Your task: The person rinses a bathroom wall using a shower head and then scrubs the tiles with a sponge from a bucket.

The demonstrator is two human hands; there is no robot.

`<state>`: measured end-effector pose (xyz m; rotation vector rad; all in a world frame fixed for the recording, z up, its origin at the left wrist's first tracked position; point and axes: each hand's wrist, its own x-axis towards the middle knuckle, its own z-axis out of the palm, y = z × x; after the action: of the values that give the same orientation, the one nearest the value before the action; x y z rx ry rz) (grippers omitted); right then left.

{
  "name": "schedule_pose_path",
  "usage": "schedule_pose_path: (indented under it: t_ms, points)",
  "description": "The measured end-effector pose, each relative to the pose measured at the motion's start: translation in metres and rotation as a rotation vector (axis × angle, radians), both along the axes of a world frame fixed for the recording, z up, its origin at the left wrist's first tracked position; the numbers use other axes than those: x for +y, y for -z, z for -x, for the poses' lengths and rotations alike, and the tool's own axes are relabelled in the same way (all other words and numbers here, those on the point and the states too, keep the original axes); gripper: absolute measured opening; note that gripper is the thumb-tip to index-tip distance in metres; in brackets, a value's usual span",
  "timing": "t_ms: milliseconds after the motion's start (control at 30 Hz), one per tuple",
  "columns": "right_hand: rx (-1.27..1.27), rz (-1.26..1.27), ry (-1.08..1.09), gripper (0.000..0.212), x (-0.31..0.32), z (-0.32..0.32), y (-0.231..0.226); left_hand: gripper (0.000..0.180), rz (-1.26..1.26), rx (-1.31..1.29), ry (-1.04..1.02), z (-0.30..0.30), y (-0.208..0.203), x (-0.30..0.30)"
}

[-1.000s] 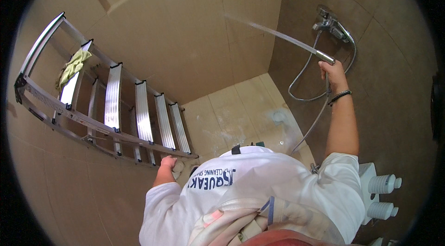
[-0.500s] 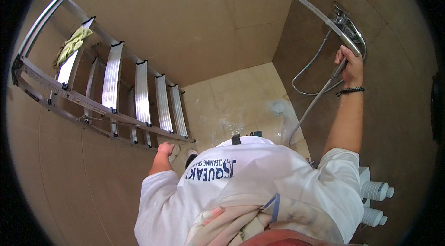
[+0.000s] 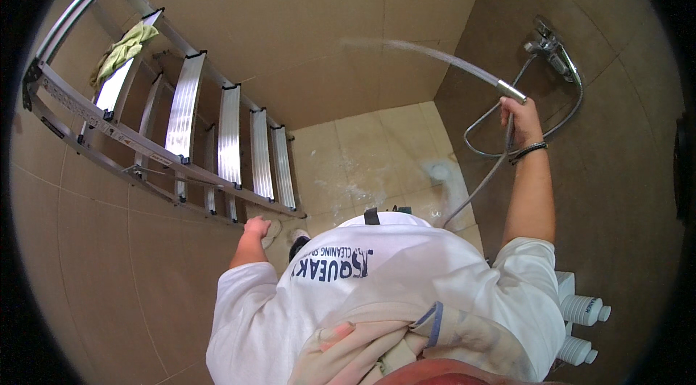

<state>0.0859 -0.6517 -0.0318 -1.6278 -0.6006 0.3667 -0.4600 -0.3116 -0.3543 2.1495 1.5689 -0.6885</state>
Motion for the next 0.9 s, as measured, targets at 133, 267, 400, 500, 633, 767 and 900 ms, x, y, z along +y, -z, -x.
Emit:
schedule_pose_path:
  t_ms: [133, 267, 400, 500, 633, 767, 900]
  points:
    - [-0.022, -0.291, -0.023, 0.012, 0.008, 0.011, -0.025, 0.051, 0.013, -0.029, -0.018, 0.001, 0.000, 0.006]
    - [-0.017, -0.417, -0.102, 0.012, 0.020, 0.026, -0.043, 0.051, 0.011, -0.013, -0.024, -0.006, -0.024, 0.004]
    - [-0.065, -0.245, -0.080, 0.014, 0.038, 0.033, -0.029, 0.051, 0.037, -0.017, -0.007, 0.007, -0.009, 0.016]
    - [-0.058, -0.046, -0.080, 0.013, 0.047, 0.039, -0.008, 0.051, 0.070, -0.017, 0.051, 0.007, 0.000, 0.018]
    - [-0.016, 0.077, -0.133, 0.014, 0.063, 0.054, 0.017, 0.052, 0.092, -0.027, 0.180, 0.020, 0.036, 0.032]
    - [0.000, 0.011, -0.157, 0.013, 0.083, 0.078, 0.010, 0.052, 0.083, -0.011, 0.244, 0.023, 0.038, 0.043]
    - [0.011, -0.110, -0.180, 0.011, 0.097, 0.085, 0.000, 0.054, 0.126, -0.138, 0.257, 0.004, 0.013, 0.045]
